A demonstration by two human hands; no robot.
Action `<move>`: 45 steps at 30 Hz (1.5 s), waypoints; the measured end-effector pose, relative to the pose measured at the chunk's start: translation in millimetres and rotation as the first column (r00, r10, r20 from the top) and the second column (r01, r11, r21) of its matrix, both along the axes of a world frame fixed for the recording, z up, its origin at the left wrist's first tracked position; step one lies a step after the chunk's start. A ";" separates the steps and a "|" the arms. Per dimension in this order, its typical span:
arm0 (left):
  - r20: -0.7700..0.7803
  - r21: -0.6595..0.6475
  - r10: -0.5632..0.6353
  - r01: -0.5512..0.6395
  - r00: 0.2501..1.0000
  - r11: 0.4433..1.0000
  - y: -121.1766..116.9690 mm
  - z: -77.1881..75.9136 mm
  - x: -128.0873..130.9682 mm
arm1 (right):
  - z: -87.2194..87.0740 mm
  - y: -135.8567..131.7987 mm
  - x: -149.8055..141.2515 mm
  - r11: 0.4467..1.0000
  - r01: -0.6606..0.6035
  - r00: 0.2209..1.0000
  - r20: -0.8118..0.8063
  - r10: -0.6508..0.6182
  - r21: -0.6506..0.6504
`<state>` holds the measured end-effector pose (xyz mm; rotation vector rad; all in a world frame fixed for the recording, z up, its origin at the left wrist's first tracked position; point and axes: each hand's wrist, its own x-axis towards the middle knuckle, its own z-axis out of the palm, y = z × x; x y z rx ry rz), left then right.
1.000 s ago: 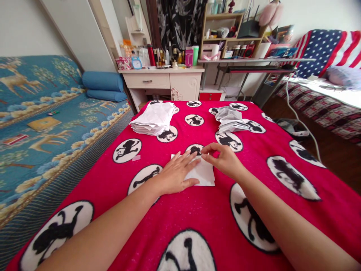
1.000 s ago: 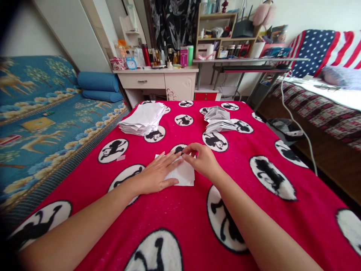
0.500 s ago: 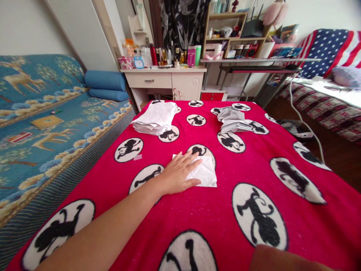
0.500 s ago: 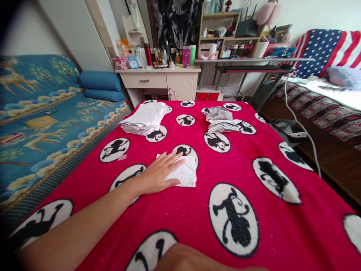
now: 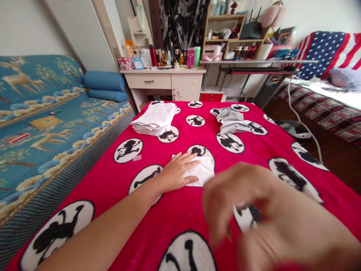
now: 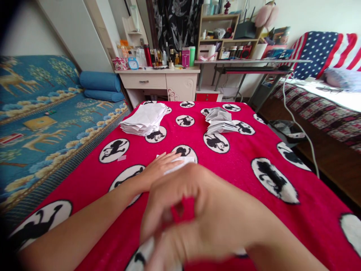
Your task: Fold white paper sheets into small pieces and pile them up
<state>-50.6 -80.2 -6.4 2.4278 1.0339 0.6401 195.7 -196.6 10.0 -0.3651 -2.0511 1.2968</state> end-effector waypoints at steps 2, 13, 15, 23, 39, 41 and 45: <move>0.085 0.008 0.017 -0.017 0.996 1.000 4.0 -2.6 -1.7 | 18.7 68.3 -20.7 0.961 0.236 0.934 0.240 -0.266 0.146; 0.089 -0.026 0.075 -0.073 0.993 0.997 11.0 -7.0 -5.2 | -5.1 134.6 -40.4 0.690 0.559 0.567 0.395 -0.723 0.461; 0.068 -0.004 0.064 -0.064 0.996 0.998 12.0 -7.9 -5.8 | -2.2 135.0 -39.8 0.677 0.566 0.534 0.416 -0.736 0.470; 0.027 0.043 0.068 -0.070 0.997 0.997 10.5 -6.0 -5.7 | 0.8 139.2 -38.5 0.669 0.567 0.468 0.480 -0.742 0.481; 0.349 -0.197 0.485 -0.444 0.802 0.874 15.5 6.6 -13.5 | -9.4 148.8 -30.7 0.621 0.745 0.666 0.221 -0.712 -0.244; 0.432 -0.285 0.521 -0.437 0.736 0.853 16.8 4.5 -14.7 | -7.2 147.7 -31.2 0.646 0.721 0.692 0.201 -0.694 -0.252; 0.555 -0.451 0.599 -0.396 0.578 0.800 20.0 0.0 -16.2 | -6.4 145.2 -33.7 0.661 0.750 0.642 0.278 -0.714 -0.033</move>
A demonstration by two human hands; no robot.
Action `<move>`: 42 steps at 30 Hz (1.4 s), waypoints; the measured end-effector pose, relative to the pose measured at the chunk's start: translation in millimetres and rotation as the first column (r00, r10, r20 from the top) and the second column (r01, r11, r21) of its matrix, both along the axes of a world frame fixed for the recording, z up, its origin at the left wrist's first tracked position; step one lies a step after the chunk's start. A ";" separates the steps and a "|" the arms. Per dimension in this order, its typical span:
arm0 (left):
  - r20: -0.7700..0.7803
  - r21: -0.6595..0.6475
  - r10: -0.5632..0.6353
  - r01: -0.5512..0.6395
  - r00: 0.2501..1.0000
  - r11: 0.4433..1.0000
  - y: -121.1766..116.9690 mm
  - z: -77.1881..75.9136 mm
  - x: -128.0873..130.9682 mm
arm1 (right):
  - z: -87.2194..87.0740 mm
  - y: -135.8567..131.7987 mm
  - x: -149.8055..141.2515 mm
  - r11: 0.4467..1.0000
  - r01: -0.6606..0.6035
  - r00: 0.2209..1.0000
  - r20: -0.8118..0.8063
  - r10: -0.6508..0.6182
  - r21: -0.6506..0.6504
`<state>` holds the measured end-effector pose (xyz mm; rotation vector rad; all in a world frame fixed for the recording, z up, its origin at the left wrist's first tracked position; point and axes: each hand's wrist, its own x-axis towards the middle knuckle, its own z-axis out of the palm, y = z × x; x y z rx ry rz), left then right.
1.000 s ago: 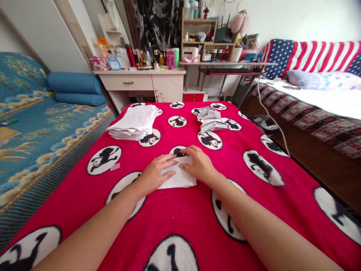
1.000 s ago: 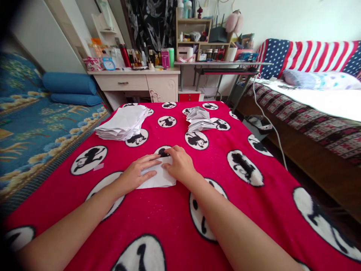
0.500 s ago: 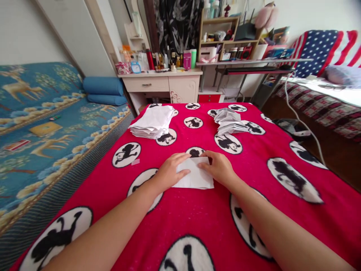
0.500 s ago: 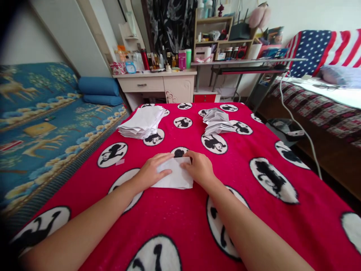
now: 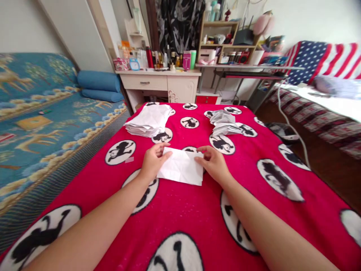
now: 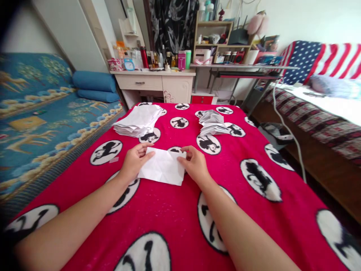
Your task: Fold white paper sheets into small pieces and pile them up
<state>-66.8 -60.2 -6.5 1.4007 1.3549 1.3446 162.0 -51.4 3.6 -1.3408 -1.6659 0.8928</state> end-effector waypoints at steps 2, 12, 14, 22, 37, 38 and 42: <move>0.048 -0.020 -0.030 0.031 0.998 0.999 2.0 -1.9 -0.9 | -1.3 -0.9 -0.7 0.997 0.030 0.984 0.175 -0.042 0.071; -0.280 0.063 -0.077 0.098 0.957 0.993 -2.6 -2.7 3.6 | 10.5 -14.3 -8.0 0.905 -0.164 0.760 0.635 -0.137 0.392; -0.409 0.146 -0.020 0.087 0.912 0.985 -4.1 -1.1 4.0 | 7.8 -14.7 -10.3 0.920 -0.265 0.773 0.634 0.024 0.288; -0.732 0.220 -0.111 0.387 0.673 0.896 -16.4 9.6 6.5 | 0.9 -12.1 -6.4 0.972 -0.077 0.819 0.570 -0.064 0.220; -0.525 -0.020 -0.376 0.431 0.763 0.902 -3.4 7.5 -2.5 | 12.6 -14.1 -6.7 0.909 -0.261 0.690 0.721 -0.060 0.325; -0.528 -0.026 -0.376 0.428 0.762 0.903 -3.3 8.0 -3.1 | 11.7 -14.6 -8.5 0.886 -0.340 0.679 0.734 -0.001 0.316; -0.601 -0.028 -0.365 0.437 0.712 0.899 -6.0 11.7 -3.8 | 8.9 -15.8 -12.6 0.884 -0.402 0.634 0.769 0.082 0.237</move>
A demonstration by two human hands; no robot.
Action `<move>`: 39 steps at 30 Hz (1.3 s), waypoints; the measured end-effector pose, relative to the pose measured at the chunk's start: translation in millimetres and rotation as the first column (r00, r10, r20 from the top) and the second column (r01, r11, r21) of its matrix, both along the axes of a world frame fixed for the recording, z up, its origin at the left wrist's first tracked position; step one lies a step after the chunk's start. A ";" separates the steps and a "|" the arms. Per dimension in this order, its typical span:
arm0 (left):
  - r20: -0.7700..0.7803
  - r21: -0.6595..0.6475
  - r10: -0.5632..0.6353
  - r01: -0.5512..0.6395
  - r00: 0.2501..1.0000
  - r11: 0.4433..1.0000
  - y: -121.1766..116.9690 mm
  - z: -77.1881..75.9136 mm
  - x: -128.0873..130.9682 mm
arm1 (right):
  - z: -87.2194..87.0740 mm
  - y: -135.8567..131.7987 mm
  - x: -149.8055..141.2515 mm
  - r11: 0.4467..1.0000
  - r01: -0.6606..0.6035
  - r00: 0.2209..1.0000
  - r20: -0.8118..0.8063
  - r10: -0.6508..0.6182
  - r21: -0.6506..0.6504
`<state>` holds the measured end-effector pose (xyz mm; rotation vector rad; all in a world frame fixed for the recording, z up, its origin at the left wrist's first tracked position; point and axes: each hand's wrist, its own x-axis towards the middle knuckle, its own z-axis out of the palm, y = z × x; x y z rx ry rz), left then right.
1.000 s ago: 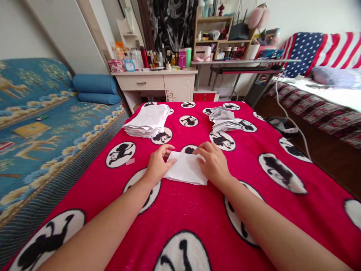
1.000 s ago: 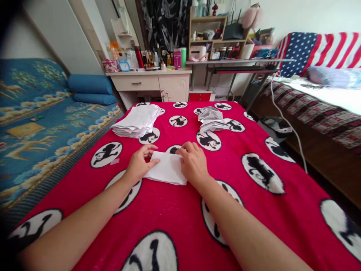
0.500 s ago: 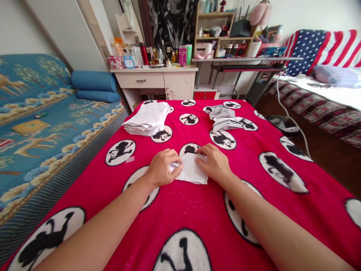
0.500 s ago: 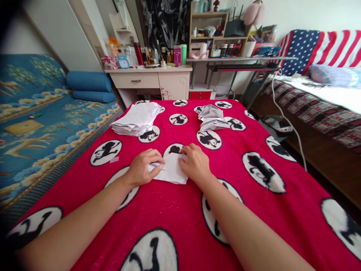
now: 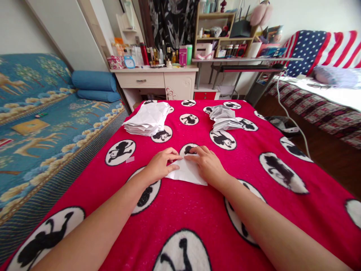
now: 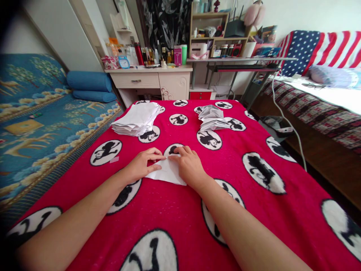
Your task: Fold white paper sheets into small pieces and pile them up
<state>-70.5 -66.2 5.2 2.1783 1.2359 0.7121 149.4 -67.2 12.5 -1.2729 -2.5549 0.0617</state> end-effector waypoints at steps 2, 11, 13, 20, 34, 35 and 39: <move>-0.043 0.026 -0.041 0.042 0.998 0.999 -1.0 1.1 -0.2 | 2.1 -0.3 0.8 0.995 0.098 0.995 0.015 -0.098 0.000; -0.105 0.079 -0.079 0.088 0.991 0.993 -0.6 -1.3 -1.7 | 18.0 11.5 19.8 0.879 0.385 0.916 -0.003 -0.402 -0.281; -0.112 0.076 -0.084 0.092 0.990 0.993 -0.6 -0.9 -1.8 | 18.6 13.9 21.7 0.887 0.301 0.929 -0.104 -0.356 -0.350; -0.113 0.072 -0.092 0.100 0.989 0.992 -0.7 0.0 -2.1 | 18.8 -7.4 -0.8 0.926 0.115 0.957 -0.208 -0.201 -0.361; -0.233 0.249 -0.091 0.149 0.968 0.957 -3.9 2.4 2.2 | 32.1 -15.0 3.0 0.907 -0.028 0.999 -0.036 0.014 -0.420; -0.254 0.259 -0.093 0.160 0.963 0.953 -4.4 3.7 2.8 | 32.3 -15.2 3.4 0.910 -0.031 0.999 -0.038 0.017 -0.414; -0.253 0.228 -0.136 0.196 0.958 0.954 -5.1 9.0 1.7 | 29.3 -12.7 4.6 0.908 -0.040 0.996 -0.095 0.000 -0.417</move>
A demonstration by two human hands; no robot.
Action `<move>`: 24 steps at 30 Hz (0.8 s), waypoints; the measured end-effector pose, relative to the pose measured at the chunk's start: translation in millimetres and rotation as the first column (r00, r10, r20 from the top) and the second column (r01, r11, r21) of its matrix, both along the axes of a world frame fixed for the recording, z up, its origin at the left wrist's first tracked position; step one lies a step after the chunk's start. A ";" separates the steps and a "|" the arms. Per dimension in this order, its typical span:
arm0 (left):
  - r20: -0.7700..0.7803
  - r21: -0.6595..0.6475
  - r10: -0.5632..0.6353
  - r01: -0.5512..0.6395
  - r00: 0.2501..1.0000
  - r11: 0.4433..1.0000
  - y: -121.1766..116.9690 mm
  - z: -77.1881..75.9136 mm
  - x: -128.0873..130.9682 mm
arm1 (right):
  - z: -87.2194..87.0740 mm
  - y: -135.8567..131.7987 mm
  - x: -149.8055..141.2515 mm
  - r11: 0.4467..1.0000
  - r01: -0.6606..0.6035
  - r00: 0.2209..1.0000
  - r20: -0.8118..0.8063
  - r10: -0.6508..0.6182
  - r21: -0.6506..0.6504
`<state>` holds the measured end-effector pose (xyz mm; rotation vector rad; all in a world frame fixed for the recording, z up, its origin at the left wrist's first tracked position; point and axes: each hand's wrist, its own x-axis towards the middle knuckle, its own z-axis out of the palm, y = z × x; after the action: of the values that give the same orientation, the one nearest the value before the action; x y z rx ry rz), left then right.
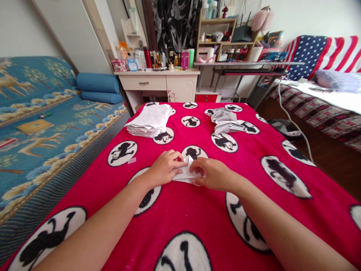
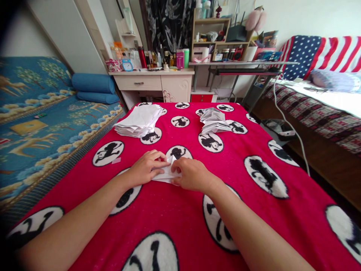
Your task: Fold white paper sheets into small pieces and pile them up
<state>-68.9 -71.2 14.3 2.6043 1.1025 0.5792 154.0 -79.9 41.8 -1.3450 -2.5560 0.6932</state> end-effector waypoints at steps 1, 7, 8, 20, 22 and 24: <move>0.034 -0.034 -0.015 0.016 0.999 0.999 0.3 1.2 -1.4 | -1.1 1.2 0.1 1.000 0.011 1.000 -0.015 -0.011 -0.010; 0.196 -0.249 -0.046 0.095 0.980 0.964 4.0 3.6 -10.6 | -7.3 8.4 -0.1 0.989 0.141 0.989 -0.036 -0.143 -0.053; 0.205 -0.257 -0.028 0.082 0.978 0.963 4.6 2.4 -10.6 | -8.3 9.4 -0.2 0.986 0.154 0.987 -0.035 -0.156 -0.060; 0.297 -0.334 0.063 0.042 0.953 0.942 8.4 -8.4 -6.2 | -10.6 10.1 -0.6 0.980 0.190 0.980 -0.047 -0.193 -0.051; 0.287 -0.303 0.112 -0.021 0.951 0.953 7.6 -9.4 -2.9 | -9.3 9.6 -1.6 0.977 0.211 0.977 -0.028 -0.212 -0.040; 0.288 -0.268 0.176 -0.097 0.941 0.958 6.7 -11.1 0.3 | -7.8 8.8 -3.3 0.967 0.252 0.968 0.017 -0.251 -0.031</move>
<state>-68.6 -64.5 3.2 2.1446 1.1725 0.7912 150.7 -71.1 34.0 -1.6515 -2.3331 0.6820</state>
